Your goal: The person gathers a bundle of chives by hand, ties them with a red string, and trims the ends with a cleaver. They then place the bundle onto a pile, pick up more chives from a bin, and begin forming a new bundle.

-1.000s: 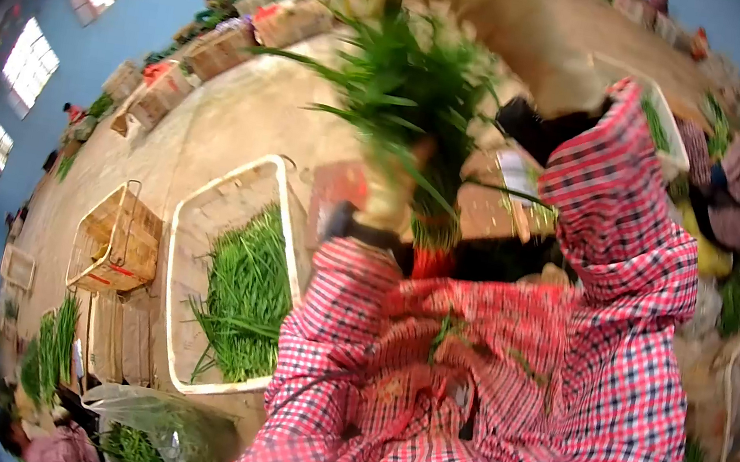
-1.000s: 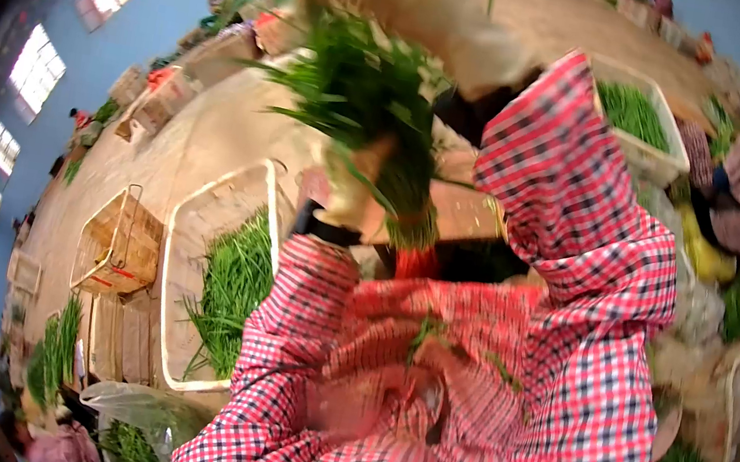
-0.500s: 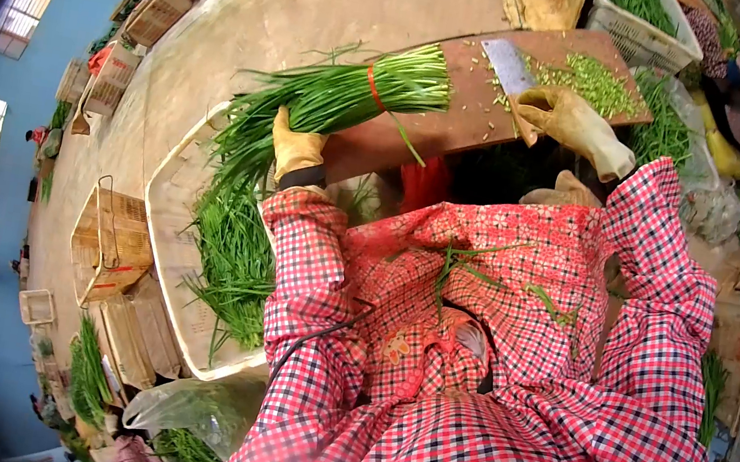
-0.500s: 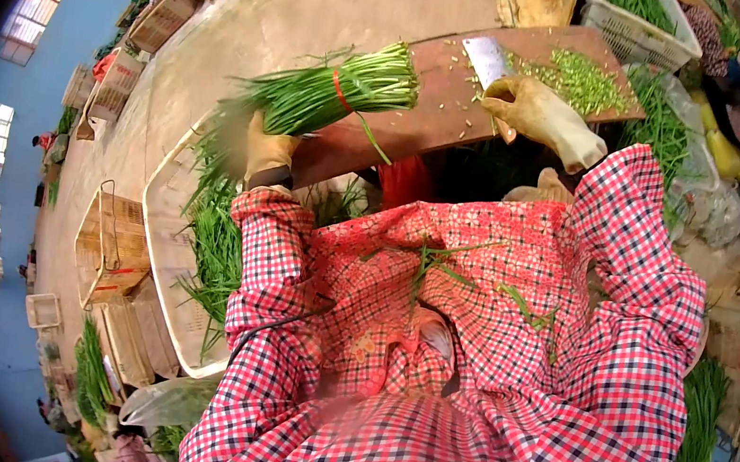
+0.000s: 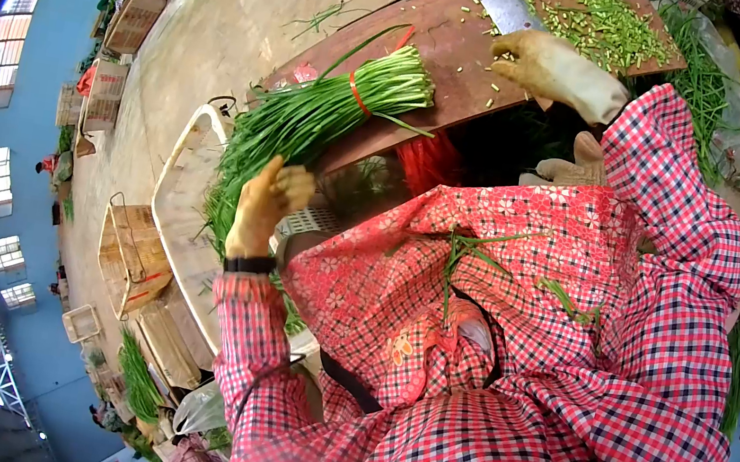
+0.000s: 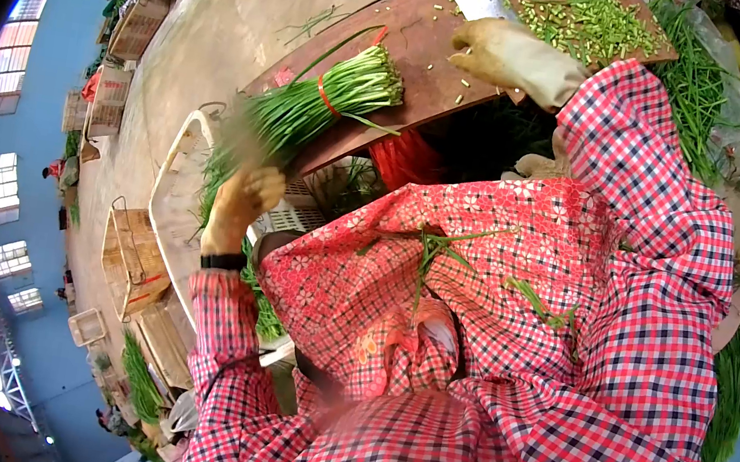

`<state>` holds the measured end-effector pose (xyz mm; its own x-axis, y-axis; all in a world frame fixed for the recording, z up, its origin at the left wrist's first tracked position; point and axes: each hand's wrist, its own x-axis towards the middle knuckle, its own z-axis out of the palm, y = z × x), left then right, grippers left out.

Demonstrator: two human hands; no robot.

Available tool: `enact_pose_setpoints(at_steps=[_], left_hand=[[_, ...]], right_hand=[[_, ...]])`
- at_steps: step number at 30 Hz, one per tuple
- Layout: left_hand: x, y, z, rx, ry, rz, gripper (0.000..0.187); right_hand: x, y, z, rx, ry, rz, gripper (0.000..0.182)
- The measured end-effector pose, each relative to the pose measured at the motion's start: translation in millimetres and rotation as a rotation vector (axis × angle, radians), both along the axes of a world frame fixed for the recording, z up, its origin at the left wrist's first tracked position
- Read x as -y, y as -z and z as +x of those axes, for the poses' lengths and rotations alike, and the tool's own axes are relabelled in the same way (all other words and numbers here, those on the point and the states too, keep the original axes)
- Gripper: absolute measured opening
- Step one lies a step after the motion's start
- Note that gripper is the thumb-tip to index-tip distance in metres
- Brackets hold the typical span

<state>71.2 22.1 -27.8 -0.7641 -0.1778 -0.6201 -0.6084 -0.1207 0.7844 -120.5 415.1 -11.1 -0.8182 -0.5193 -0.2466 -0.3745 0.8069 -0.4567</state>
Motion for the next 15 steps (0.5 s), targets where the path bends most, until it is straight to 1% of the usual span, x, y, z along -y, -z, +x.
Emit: enact_pose_setpoints(at_steps=[1,2,3,5,6,7,8,9,10,11,12,13,14,15], left_hand=[[-3.2,-12.1,4.0,0.059,0.141,-0.201,0.044],[-13.5,-15.7,6.0,0.032,0.085,-0.281,0.044],[-24.1,-14.8,1.9,0.006,0.047,-0.319,0.031],[-58.3,-17.6,-13.4,-0.348,0.059,-0.367,0.023],[-89.8,-35.8,-27.8,-0.427,0.121,-0.596,0.031],[-99.6,-24.1,-47.4,-0.581,0.260,-0.844,0.044],[-109.0,-8.5,-64.5,-0.694,0.345,-1.005,0.056],[-113.6,8.8,-80.8,-0.738,0.495,-1.218,0.077],[-120.1,16.7,-95.5,-0.665,0.610,-1.280,0.092],[-123.5,31.0,-109.3,-0.642,0.751,-1.477,0.102],[-118.8,45.2,-118.6,-0.608,0.793,-1.525,0.105],[-114.7,56.6,-125.9,-0.575,0.836,-1.573,0.108],[-111.8,58.1,-130.6,-0.593,0.847,-1.613,0.112],[-110.3,58.5,-135.1,-0.503,0.883,-1.609,0.112]], right_hand=[[-4.4,0.9,-1.4,0.046,0.024,0.034,0.039],[-21.1,21.1,-6.5,-0.128,0.012,-0.044,0.037],[-37.6,36.6,-15.4,-0.067,0.077,-0.009,0.037],[-69.5,40.7,-11.6,-0.151,0.116,-0.078,0.037],[-83.0,46.5,-8.0,-0.162,0.180,-0.104,0.038],[-94.6,54.6,-3.0,-0.175,0.241,-0.128,0.039],[-99.8,58.8,2.3,-0.187,0.296,-0.157,0.039],[-90.6,53.1,12.1,-0.111,0.343,-0.158,0.045],[-73.3,49.2,13.4,-0.100,0.304,-0.056,0.048],[-59.2,49.5,12.9,-0.085,0.266,0.044,0.051],[-51.1,84.4,7.9,-0.300,0.202,0.096,0.056],[-32.1,76.8,0.5,-0.145,0.133,0.264,0.059],[-21.0,81.6,-1.9,-0.151,0.094,0.347,0.059],[-11.2,86.6,-2.0,-0.154,0.058,0.429,0.059]])
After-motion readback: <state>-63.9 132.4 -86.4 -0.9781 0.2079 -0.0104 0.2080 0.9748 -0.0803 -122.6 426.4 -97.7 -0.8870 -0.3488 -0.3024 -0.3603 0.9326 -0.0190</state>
